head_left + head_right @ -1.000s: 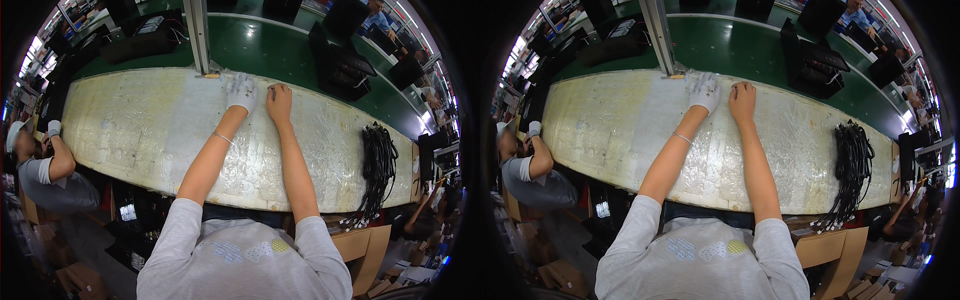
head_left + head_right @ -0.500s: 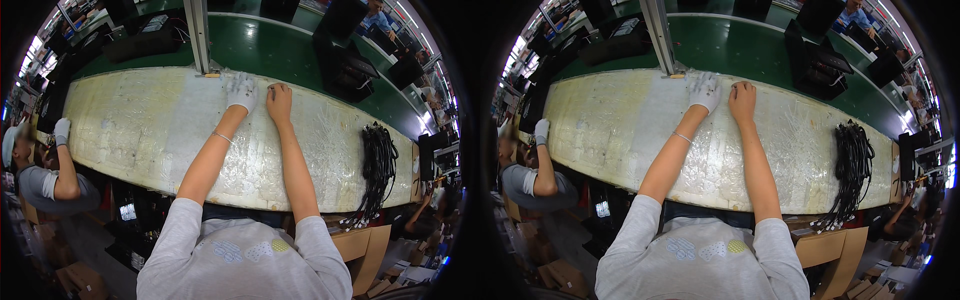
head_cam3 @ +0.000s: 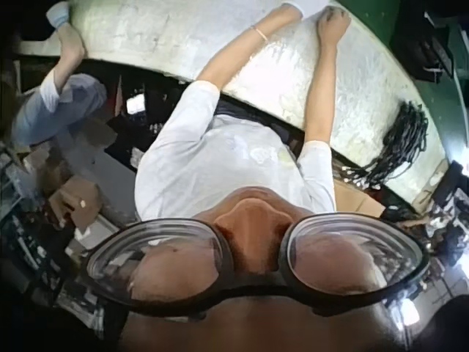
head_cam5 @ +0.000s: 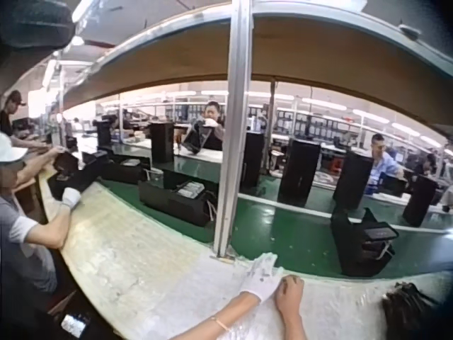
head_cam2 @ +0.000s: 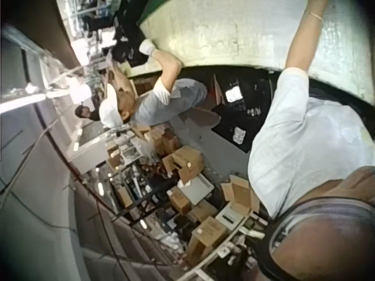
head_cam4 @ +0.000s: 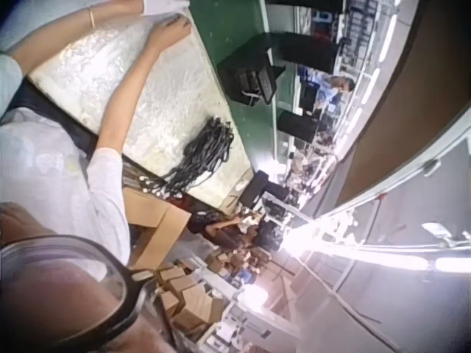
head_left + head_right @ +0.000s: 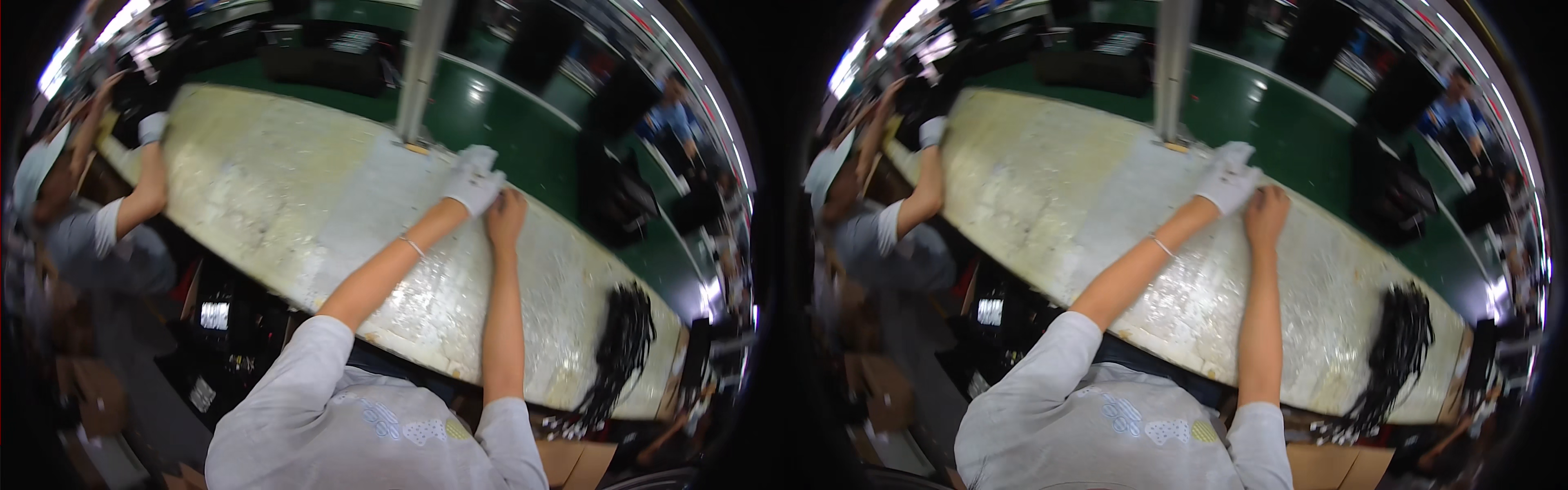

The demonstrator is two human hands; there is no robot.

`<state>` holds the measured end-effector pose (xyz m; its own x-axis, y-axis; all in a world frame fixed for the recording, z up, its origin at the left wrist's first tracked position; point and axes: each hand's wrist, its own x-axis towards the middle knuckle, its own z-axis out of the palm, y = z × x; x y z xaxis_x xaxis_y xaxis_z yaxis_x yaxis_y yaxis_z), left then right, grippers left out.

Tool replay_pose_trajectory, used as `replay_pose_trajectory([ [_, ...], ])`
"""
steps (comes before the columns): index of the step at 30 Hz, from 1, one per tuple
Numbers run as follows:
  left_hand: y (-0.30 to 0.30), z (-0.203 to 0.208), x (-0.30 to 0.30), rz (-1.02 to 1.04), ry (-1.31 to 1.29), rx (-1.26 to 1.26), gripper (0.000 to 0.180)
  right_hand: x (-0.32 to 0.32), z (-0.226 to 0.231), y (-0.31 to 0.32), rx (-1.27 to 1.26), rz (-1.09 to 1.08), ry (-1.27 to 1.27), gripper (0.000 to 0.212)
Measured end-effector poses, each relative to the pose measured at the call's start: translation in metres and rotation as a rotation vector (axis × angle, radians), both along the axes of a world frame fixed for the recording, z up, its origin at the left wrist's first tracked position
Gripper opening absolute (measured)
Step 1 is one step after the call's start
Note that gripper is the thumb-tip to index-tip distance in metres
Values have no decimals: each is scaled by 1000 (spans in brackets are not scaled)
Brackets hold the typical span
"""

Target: Assembling an electronic device by connecting a circuit board and wires inside a black casing on an assembly line.

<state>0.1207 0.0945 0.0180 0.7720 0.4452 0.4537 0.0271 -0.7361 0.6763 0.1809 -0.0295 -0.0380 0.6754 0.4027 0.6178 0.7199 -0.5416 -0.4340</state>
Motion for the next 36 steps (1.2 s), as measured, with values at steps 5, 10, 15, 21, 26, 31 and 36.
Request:
replay_pose_trajectory([
  [5, -31, 127, -73, -142, -504, -17, 44, 12, -6, -11, 102, 165, -72, 27],
  [10, -11, 185, -227, -242, -606, 214, 52, -6, 0, 21, 19, 97, -130, 22],
  [15, 102, 177, -330, 429, -123, 731, 54, -133, 64, 77, 129, 629, 151, 38],
  [21, 230, 120, -379, 796, 542, -80, 98, -205, 75, 145, -145, 1311, 585, 45],
  [26, 225, 88, -375, 523, 355, -124, 71, -185, 53, 121, -234, 1155, 665, 29],
  [31, 154, 79, -339, 286, 51, -600, 76, -228, 49, 1, -103, 880, 613, 64],
  [36, 60, 91, -254, -26, 227, -431, 67, -243, 59, -131, -48, 657, 737, 85],
])
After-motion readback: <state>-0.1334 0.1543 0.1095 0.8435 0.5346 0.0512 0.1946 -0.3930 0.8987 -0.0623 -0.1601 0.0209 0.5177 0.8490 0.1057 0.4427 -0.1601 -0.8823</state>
